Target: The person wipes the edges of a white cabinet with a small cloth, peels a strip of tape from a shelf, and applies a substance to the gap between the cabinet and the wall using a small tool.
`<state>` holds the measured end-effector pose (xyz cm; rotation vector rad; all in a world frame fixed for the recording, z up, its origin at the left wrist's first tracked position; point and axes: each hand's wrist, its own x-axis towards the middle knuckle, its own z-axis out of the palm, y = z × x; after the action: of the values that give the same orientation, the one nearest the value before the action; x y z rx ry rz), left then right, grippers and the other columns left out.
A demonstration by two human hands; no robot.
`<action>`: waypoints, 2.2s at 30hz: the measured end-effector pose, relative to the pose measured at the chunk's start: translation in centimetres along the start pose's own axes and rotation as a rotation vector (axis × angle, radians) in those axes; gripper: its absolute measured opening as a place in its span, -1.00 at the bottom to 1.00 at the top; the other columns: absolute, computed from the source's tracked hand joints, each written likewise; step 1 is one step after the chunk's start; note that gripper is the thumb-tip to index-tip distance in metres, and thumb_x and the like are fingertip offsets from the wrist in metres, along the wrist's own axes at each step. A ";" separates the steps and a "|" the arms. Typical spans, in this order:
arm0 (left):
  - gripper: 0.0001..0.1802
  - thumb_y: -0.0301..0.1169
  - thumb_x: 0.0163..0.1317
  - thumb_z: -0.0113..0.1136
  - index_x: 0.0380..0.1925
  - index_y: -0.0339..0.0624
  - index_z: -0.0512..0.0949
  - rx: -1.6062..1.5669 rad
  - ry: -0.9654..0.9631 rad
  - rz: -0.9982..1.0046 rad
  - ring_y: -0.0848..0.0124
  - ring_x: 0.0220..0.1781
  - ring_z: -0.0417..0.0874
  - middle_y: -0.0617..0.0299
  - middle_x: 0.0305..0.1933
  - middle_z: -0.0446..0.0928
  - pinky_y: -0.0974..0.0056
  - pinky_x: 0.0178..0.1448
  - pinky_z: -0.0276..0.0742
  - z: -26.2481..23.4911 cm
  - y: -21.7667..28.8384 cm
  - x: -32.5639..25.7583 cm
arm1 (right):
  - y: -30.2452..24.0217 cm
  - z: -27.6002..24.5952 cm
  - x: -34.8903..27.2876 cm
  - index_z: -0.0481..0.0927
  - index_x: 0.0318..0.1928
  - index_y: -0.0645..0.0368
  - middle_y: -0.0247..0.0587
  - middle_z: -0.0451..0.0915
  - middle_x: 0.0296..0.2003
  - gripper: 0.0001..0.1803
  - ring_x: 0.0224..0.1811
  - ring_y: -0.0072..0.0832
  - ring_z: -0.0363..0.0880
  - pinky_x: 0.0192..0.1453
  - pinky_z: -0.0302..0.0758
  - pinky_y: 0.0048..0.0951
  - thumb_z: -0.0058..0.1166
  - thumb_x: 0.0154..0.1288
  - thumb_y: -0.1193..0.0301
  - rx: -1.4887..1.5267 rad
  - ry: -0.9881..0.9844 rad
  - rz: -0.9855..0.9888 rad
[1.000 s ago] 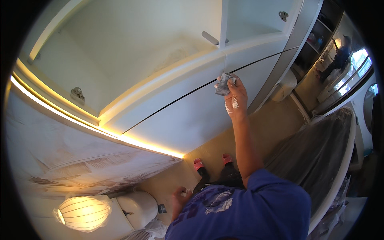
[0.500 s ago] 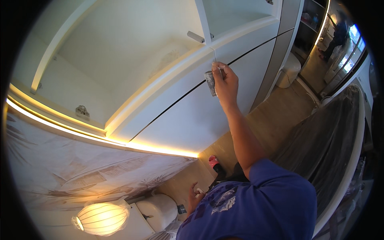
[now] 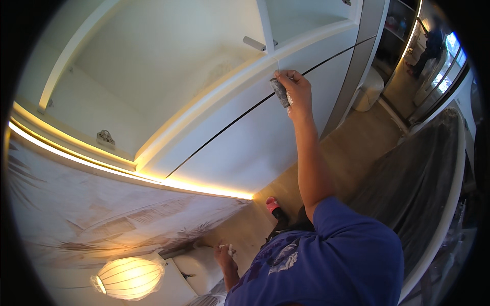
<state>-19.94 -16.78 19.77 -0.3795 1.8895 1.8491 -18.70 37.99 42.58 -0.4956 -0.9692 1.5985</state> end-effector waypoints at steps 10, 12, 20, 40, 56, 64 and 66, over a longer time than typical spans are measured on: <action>-0.53 -0.58 0.29 0.22 0.21 -0.28 0.44 -0.004 0.002 0.008 0.40 -0.42 0.63 0.18 -0.30 0.55 0.29 -0.38 0.65 0.7 1.6 -0.7 | -0.1 -1.0 1.1 0.66 -0.33 0.16 -0.36 0.65 -0.44 -0.81 -0.47 -0.68 0.57 -0.36 0.51 -0.60 0.46 0.32 0.42 0.087 -0.077 0.126; -0.54 -0.58 0.29 0.22 0.20 -0.28 0.45 0.008 -0.026 0.015 0.40 -0.42 0.63 0.18 -0.30 0.55 0.29 -0.37 0.65 0.7 0.4 -0.6 | 0.0 -0.7 1.1 0.66 -0.33 0.16 -0.35 0.65 -0.44 -0.81 -0.47 -0.67 0.57 -0.36 0.50 -0.60 0.45 0.33 0.42 0.115 -0.072 0.129; -0.53 -0.58 0.28 0.23 0.21 -0.32 0.47 0.119 -0.070 -0.009 0.42 -0.42 0.64 0.18 -0.34 0.58 0.29 -0.33 0.66 1.9 1.0 -1.8 | 0.6 -0.4 1.0 0.66 -0.31 0.20 -0.30 0.67 -0.43 -0.80 -0.49 -0.63 0.60 -0.39 0.55 -0.59 0.46 0.33 0.41 0.159 -0.045 0.112; -0.55 -0.58 0.25 0.28 0.16 -0.33 0.52 0.277 -0.120 0.077 0.49 -0.49 0.57 0.28 -0.44 0.51 0.31 -0.37 0.63 4.9 1.9 -2.8 | -0.6 -0.6 1.3 0.69 -0.34 0.28 -0.28 0.71 -0.48 -0.70 -0.52 -0.68 0.58 -0.41 0.51 -0.57 0.48 0.33 0.31 -0.132 -0.070 -0.010; -0.54 -0.57 0.22 0.31 0.15 -0.31 0.55 0.238 -0.069 0.115 0.54 -0.49 0.53 0.35 -0.46 0.47 0.35 -0.36 0.56 5.0 2.3 -2.5 | -3.3 2.9 -2.6 0.81 -0.15 0.24 -0.05 0.81 -0.37 -0.75 -0.37 -0.20 0.82 -0.19 0.70 -0.28 0.27 0.39 0.30 -0.869 0.186 -0.323; -0.55 -0.56 0.21 0.31 0.14 -0.28 0.56 0.240 -0.063 0.127 0.51 -0.43 0.57 0.27 -0.42 0.55 0.34 -0.35 0.52 3.6 2.5 -2.6 | -4.7 3.7 -1.4 0.82 -0.24 0.22 -0.05 0.81 -0.35 -0.74 -0.33 -0.14 0.82 -0.16 0.73 -0.21 0.29 0.28 0.26 -1.029 0.209 -0.188; -0.55 -0.56 0.21 0.31 0.14 -0.26 0.57 0.253 -0.061 0.147 0.50 -0.43 0.58 0.27 -0.41 0.55 0.34 -0.35 0.52 2.1 1.6 -1.9 | -5.0 4.3 -1.3 0.82 -0.27 0.21 -0.06 0.81 -0.35 -0.74 -0.33 -0.14 0.81 -0.16 0.73 -0.22 0.31 0.23 0.26 -1.048 0.212 -0.159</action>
<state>-18.86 -14.83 22.17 -0.1009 2.1253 1.6602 -18.67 35.46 48.80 -1.2264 -1.5943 0.7668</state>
